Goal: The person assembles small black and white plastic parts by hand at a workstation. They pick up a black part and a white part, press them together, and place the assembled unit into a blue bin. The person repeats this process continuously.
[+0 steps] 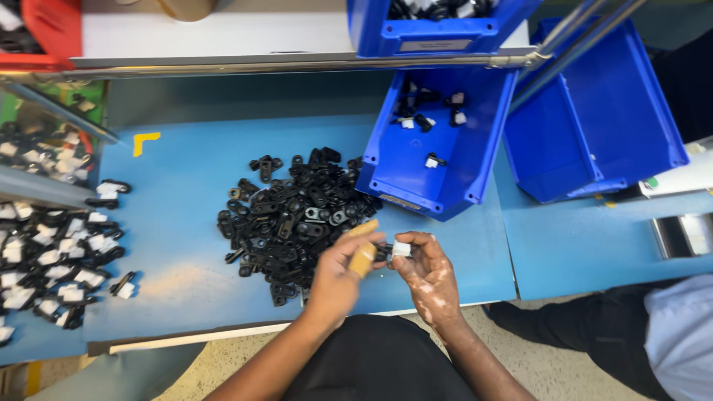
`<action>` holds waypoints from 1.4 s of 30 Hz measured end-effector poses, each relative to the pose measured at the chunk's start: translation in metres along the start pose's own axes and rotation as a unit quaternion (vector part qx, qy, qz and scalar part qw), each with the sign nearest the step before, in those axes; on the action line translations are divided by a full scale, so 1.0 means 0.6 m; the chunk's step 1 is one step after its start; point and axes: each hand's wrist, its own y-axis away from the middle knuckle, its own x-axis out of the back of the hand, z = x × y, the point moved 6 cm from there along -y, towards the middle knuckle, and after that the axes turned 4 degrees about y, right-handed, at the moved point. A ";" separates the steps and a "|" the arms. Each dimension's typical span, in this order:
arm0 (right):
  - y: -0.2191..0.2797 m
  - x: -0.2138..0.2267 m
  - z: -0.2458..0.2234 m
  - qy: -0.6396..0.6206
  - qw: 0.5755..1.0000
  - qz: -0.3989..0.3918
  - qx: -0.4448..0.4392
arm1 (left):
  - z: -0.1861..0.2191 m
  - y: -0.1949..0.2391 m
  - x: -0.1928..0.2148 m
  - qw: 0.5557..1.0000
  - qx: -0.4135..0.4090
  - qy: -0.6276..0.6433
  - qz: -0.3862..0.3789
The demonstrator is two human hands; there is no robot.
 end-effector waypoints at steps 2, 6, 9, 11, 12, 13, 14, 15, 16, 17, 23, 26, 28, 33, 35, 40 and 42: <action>-0.007 -0.003 0.000 -0.022 1.000 0.009 -0.003 | 0.046 0.018 -0.022 0.976 -0.134 -0.155 -0.070; -0.017 -0.014 -0.001 -0.116 0.992 -0.009 -0.038 | 0.056 0.020 -0.014 0.979 -0.047 -0.191 -0.060; -0.022 -0.017 -0.006 -0.156 0.986 -0.022 -0.056 | 0.062 0.014 0.006 0.962 -0.044 -0.268 -0.008; -0.024 -0.016 -0.009 -0.142 0.988 -0.025 -0.055 | 0.067 0.012 0.018 0.946 -0.076 -0.316 0.012; -0.023 -0.015 -0.012 -0.110 0.993 -0.023 -0.041 | 0.066 0.013 0.025 0.954 -0.078 -0.288 0.016; -0.022 -0.014 -0.016 -0.078 0.996 -0.020 -0.027 | 0.064 0.011 0.029 0.962 -0.081 -0.260 0.020; -0.019 -0.013 -0.021 -0.046 0.999 -0.018 -0.012 | 0.062 0.009 0.032 0.969 -0.083 -0.232 0.024; -0.017 -0.015 -0.028 -0.024 0.999 -0.024 0.015 | 0.048 0.006 0.036 0.990 -0.024 -0.137 0.033; -0.013 -0.018 -0.035 -0.002 0.999 -0.030 0.042 | 0.033 0.004 0.037 0.998 0.034 -0.040 0.042; -0.010 -0.021 -0.043 0.020 0.997 -0.035 0.069 | 0.018 0.005 0.035 0.993 0.094 0.057 0.050; 0.010 -0.031 -0.082 0.155 0.975 -0.011 0.160 | 0.004 0.024 0.005 0.963 0.201 0.178 0.008; 0.017 -0.033 -0.103 0.263 0.946 -0.002 0.190 | 0.003 0.031 0.007 0.959 0.224 0.177 0.005; 0.022 -0.038 -0.121 0.274 0.933 -0.025 0.233 | 0.001 0.028 0.005 0.955 0.219 0.198 -0.014; 0.019 -0.045 -0.159 0.303 0.892 -0.099 0.320 | -0.015 0.025 0.006 0.948 0.241 0.205 -0.041; 0.015 -0.045 -0.169 0.316 0.885 -0.130 0.315 | -0.016 0.025 0.003 0.951 0.238 0.191 -0.045; 0.012 -0.044 -0.187 0.371 0.883 -0.068 0.280 | 0.032 0.021 -0.008 0.990 0.097 0.102 -0.029; 0.013 -0.045 -0.184 0.378 0.898 -0.028 0.224 | 0.072 0.024 -0.010 0.998 -0.028 -0.043 -0.023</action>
